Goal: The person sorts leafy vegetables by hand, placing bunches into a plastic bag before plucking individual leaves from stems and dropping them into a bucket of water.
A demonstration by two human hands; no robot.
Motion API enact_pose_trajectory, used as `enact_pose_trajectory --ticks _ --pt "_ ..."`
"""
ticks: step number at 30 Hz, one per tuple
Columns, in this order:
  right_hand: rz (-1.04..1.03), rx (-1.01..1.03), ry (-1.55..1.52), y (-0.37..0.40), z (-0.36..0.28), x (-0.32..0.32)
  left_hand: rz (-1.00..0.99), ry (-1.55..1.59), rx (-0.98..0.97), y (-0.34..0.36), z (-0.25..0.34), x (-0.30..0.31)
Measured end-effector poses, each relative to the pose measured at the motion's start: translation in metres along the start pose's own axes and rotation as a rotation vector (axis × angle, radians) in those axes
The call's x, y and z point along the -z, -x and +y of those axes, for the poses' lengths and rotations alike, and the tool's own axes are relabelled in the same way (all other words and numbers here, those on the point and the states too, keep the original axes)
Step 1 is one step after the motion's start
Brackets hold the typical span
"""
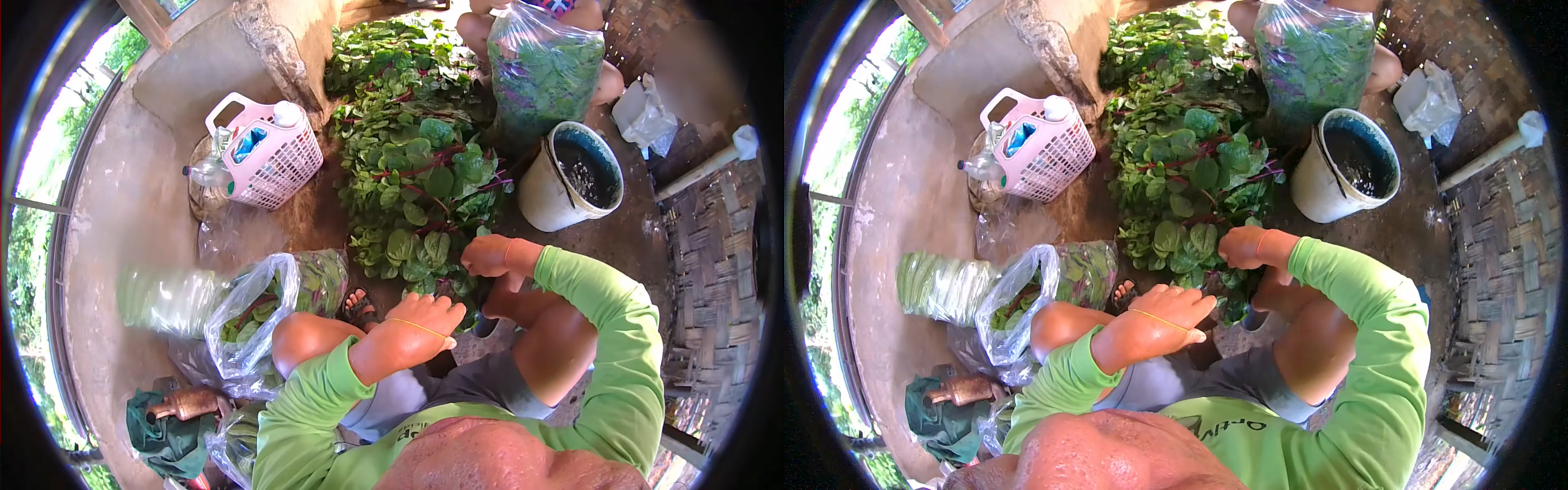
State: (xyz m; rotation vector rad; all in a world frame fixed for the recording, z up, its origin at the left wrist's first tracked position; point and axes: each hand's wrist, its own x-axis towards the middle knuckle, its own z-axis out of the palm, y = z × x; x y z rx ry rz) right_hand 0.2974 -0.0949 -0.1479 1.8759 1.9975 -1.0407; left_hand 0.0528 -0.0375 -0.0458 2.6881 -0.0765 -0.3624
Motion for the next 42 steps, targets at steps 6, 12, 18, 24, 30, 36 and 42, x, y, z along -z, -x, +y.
enact_pose_trajectory --ticks 6,12,18,24,30,36,42 --pt "0.003 0.006 0.019 0.000 0.001 -0.004 -0.003 0.005 0.005 -0.001 0.000 0.001" --pt "0.008 0.032 0.035 -0.002 0.003 -0.005 -0.007 -0.010 0.010 -0.002 0.001 0.001" --pt "0.006 0.041 0.033 0.000 0.003 -0.006 0.004 -0.004 0.006 -0.001 0.000 -0.001" --pt "-0.024 0.000 -0.003 -0.003 0.004 -0.006 0.071 -0.028 -0.006 -0.002 -0.002 -0.007" --pt "0.011 0.015 0.013 -0.003 0.004 -0.010 0.174 -0.024 -0.201 -0.008 -0.005 -0.003" --pt "0.000 -0.018 0.030 0.000 -0.002 -0.005 0.492 0.094 -0.275 -0.013 0.009 0.010" --pt "-0.002 0.016 0.061 0.005 -0.004 0.000 0.426 0.104 -0.225 -0.015 0.016 0.017"
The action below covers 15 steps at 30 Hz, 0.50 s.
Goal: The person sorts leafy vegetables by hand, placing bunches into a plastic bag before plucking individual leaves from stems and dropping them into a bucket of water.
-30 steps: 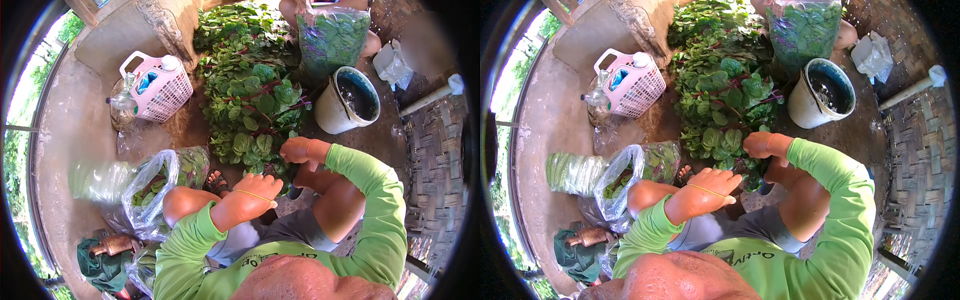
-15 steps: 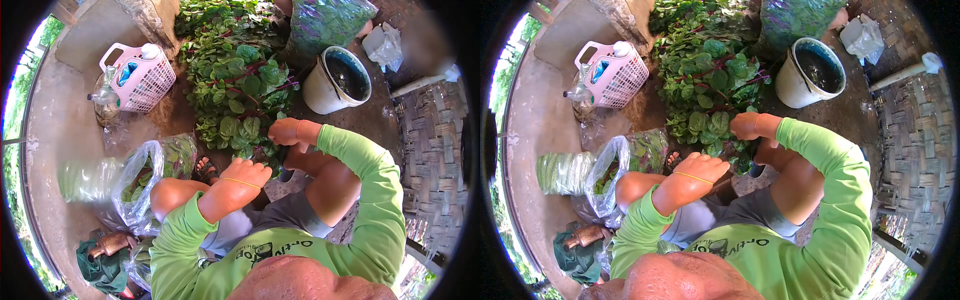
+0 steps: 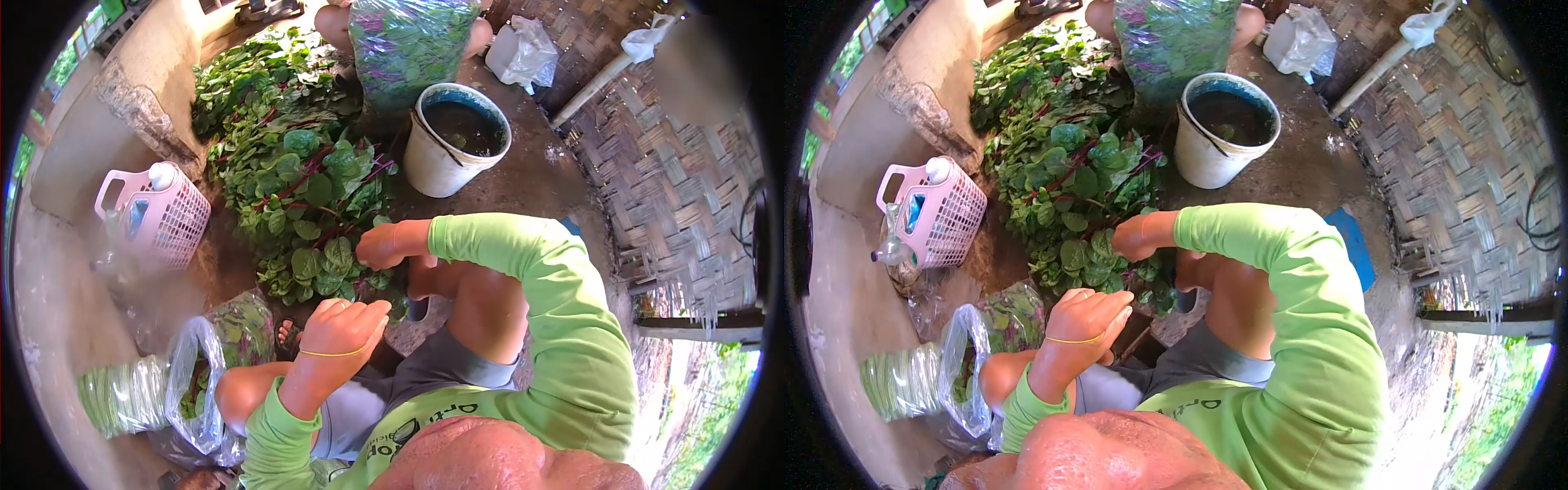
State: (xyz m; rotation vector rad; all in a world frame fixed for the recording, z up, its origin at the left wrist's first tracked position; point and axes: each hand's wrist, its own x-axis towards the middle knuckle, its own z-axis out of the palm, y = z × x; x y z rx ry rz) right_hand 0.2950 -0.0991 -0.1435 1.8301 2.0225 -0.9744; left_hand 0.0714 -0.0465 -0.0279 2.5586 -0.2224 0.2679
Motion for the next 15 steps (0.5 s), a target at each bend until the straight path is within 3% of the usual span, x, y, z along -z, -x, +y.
enact_pose_trajectory --ticks 7,10,13,15 --pt "0.009 -0.004 -0.042 -0.002 0.002 -0.002 0.028 0.008 -0.054 -0.001 -0.002 -0.005" --pt "0.013 -0.021 -0.040 -0.001 0.002 -0.003 -0.188 0.045 0.012 -0.001 0.001 0.004" --pt "0.019 -0.019 -0.056 0.004 0.000 0.001 -0.081 0.064 -0.046 -0.003 0.011 0.005" --pt "-0.002 -0.019 -0.066 0.007 -0.001 0.005 -0.150 0.010 -0.026 -0.001 0.008 0.004"
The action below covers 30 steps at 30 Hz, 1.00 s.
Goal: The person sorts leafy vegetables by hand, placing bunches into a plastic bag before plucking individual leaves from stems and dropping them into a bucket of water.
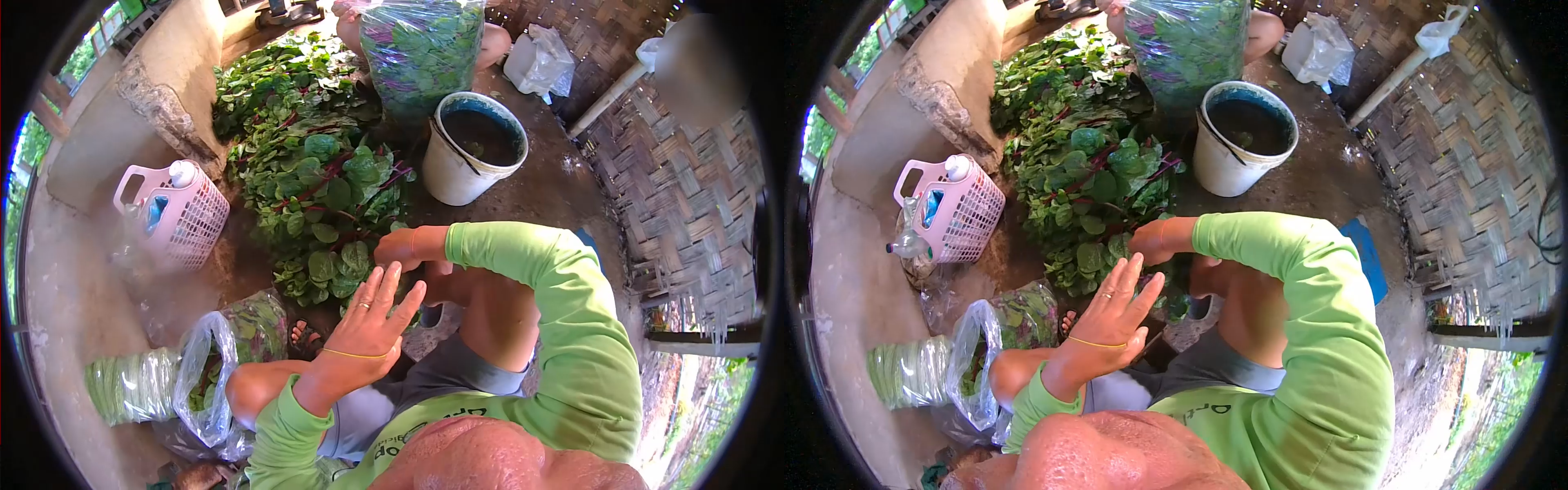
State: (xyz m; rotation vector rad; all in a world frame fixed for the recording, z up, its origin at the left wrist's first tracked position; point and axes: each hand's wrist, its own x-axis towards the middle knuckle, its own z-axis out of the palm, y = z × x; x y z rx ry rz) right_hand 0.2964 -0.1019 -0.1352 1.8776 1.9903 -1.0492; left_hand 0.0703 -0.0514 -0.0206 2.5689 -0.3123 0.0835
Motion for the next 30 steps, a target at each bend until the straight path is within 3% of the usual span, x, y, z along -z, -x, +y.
enact_pose_trajectory --ticks 8,11,14,18,21,24,30 --pt "0.005 0.025 0.043 -0.014 0.008 -0.011 -0.021 -0.015 -0.029 0.008 -0.016 -0.008" --pt "0.006 -0.006 -0.002 -0.011 0.003 -0.006 0.096 0.056 -0.040 0.005 -0.014 -0.005" --pt "0.047 -0.058 -0.098 -0.001 -0.003 -0.003 0.173 -0.069 0.046 0.000 0.003 0.007" --pt "0.022 -0.041 -0.069 -0.003 0.000 -0.003 0.198 -0.056 0.056 -0.001 -0.001 0.002" --pt "-0.014 0.010 0.054 -0.011 0.004 -0.008 0.139 0.077 0.018 0.007 -0.015 -0.008" --pt "0.001 -0.014 0.042 -0.008 0.001 -0.006 0.257 0.281 0.069 0.004 -0.002 -0.004" --pt "0.019 0.004 0.034 -0.004 0.001 -0.004 0.302 0.270 0.059 0.003 0.000 0.004"
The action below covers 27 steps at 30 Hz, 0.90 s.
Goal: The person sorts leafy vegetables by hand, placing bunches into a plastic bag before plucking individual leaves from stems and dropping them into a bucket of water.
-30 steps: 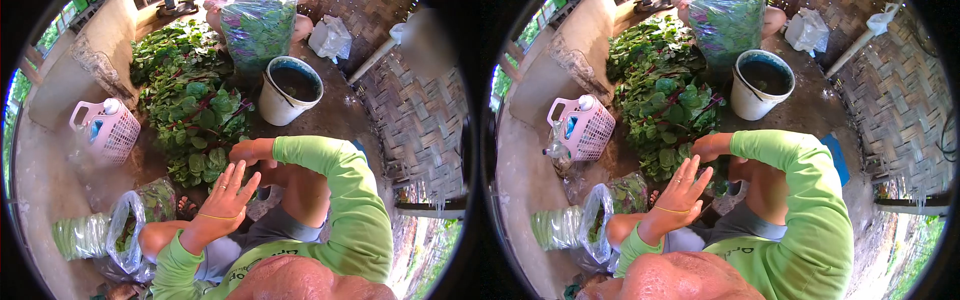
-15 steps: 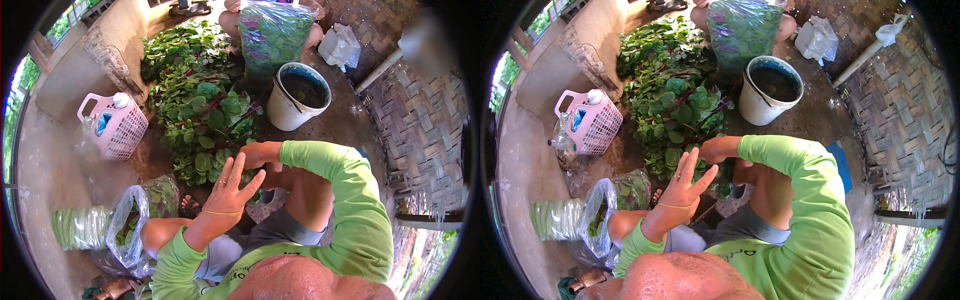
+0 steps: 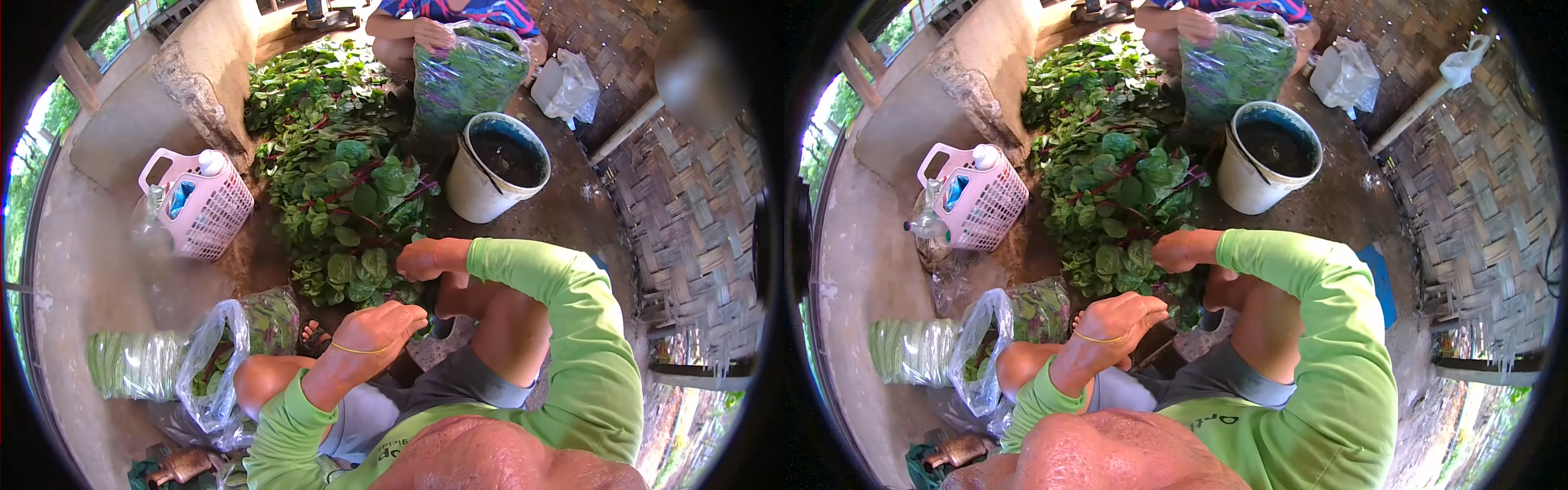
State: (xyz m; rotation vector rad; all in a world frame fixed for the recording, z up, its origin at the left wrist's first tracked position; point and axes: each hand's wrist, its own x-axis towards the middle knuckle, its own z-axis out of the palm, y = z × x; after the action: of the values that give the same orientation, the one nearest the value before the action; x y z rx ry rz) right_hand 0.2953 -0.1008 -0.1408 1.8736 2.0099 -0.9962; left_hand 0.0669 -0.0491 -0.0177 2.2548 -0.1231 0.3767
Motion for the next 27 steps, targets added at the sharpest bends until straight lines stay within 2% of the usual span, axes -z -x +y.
enact_pose_trajectory --ticks 3,6,9,12,18,23,26,27 --pt "0.024 0.000 -0.002 -0.001 0.001 -0.002 0.015 -0.050 -0.041 0.000 -0.007 -0.002" --pt "-0.074 -0.028 -0.012 0.016 -0.015 0.020 0.126 -0.003 -0.045 -0.006 -0.001 -0.004" --pt "-0.046 0.017 0.027 0.015 -0.013 0.019 -0.044 -0.001 -0.012 -0.001 -0.008 -0.002" --pt "-0.014 -0.049 -0.005 -0.007 0.001 -0.005 -0.088 -0.127 -0.063 0.001 -0.009 -0.002" --pt "-0.043 -0.034 0.036 -0.002 0.000 -0.002 -0.005 -0.114 -0.071 0.000 -0.007 -0.004" --pt "-0.082 -0.016 0.059 -0.006 0.002 -0.002 0.070 -0.067 0.088 -0.004 0.006 0.000" --pt "-0.056 -0.047 -0.010 0.001 -0.002 0.002 0.116 -0.230 -0.057 -0.006 0.000 0.001" --pt "-0.053 -0.084 -0.045 0.000 -0.001 0.000 0.110 -0.226 -0.042 -0.007 0.001 0.000"
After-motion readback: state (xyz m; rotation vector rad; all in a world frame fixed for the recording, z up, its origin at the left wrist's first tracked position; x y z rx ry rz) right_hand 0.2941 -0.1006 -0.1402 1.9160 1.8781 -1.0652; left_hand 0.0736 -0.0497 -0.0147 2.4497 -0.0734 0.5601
